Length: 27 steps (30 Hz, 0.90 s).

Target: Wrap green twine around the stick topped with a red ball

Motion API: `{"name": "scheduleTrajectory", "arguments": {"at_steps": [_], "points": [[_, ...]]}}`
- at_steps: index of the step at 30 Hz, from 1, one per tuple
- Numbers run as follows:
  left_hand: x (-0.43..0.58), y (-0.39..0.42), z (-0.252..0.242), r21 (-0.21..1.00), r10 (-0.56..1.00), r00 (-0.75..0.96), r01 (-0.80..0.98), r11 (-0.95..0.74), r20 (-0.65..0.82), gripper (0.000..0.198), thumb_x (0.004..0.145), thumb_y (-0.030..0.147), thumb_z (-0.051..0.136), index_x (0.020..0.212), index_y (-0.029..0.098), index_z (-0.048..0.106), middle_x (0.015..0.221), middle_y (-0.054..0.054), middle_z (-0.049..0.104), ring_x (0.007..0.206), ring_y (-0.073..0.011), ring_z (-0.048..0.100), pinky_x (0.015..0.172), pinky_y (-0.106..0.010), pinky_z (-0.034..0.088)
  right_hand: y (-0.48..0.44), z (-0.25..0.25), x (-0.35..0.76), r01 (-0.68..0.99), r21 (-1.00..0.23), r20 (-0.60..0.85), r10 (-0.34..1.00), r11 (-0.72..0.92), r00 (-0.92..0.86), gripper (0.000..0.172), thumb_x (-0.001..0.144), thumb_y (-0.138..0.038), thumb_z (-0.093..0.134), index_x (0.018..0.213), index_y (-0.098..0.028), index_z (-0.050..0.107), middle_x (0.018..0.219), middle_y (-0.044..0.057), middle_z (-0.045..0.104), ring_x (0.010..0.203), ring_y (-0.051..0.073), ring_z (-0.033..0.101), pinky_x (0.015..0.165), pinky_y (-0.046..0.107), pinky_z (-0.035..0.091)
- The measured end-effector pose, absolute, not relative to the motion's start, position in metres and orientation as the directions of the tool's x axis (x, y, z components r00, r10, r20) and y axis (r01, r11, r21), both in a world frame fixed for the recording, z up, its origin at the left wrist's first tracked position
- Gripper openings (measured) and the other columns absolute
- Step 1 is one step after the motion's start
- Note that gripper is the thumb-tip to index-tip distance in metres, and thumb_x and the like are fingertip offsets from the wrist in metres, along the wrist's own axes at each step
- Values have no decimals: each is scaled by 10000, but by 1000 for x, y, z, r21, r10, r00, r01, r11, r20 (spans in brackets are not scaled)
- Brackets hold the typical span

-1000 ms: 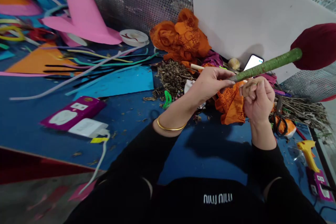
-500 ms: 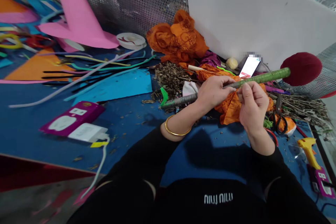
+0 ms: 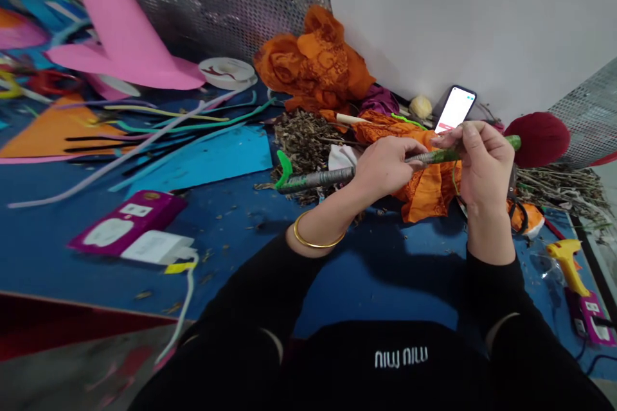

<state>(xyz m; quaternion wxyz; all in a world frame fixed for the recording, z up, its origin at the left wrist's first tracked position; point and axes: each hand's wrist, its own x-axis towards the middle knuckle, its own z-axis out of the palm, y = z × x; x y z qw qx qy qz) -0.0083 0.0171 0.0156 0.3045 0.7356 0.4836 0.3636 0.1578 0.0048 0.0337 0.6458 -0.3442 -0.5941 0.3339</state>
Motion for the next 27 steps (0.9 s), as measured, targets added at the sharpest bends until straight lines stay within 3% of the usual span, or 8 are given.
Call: {"name": "scheduleTrajectory", "arguments": {"at_steps": [17,22,27], "points": [[-2,8,25,633,943,305,706,-317,132,303,925,302,697,1193,265,833,1111,-59,843,1057,-319,775,904,-409,570,8,30,153,131,-854,513,857,503,47,284,967,-475,683,856,-226,764,792,5,781,824,175,781,887,385,658],[0,3,30,497,938,322,798,-341,125,339,943,295,654,1240,260,812,1149,-76,834,1102,-344,768,887,-418,566,12,29,154,140,-870,486,870,472,86,249,951,-437,699,857,-220,777,795,13,789,839,183,788,870,379,658],[1,-3,25,302,877,410,828,-474,251,352,940,233,588,1224,250,795,1119,-61,835,1027,-317,780,776,-379,551,21,28,163,177,-904,410,906,388,104,193,905,-378,727,829,-208,779,748,11,778,821,181,786,818,350,655]]}}
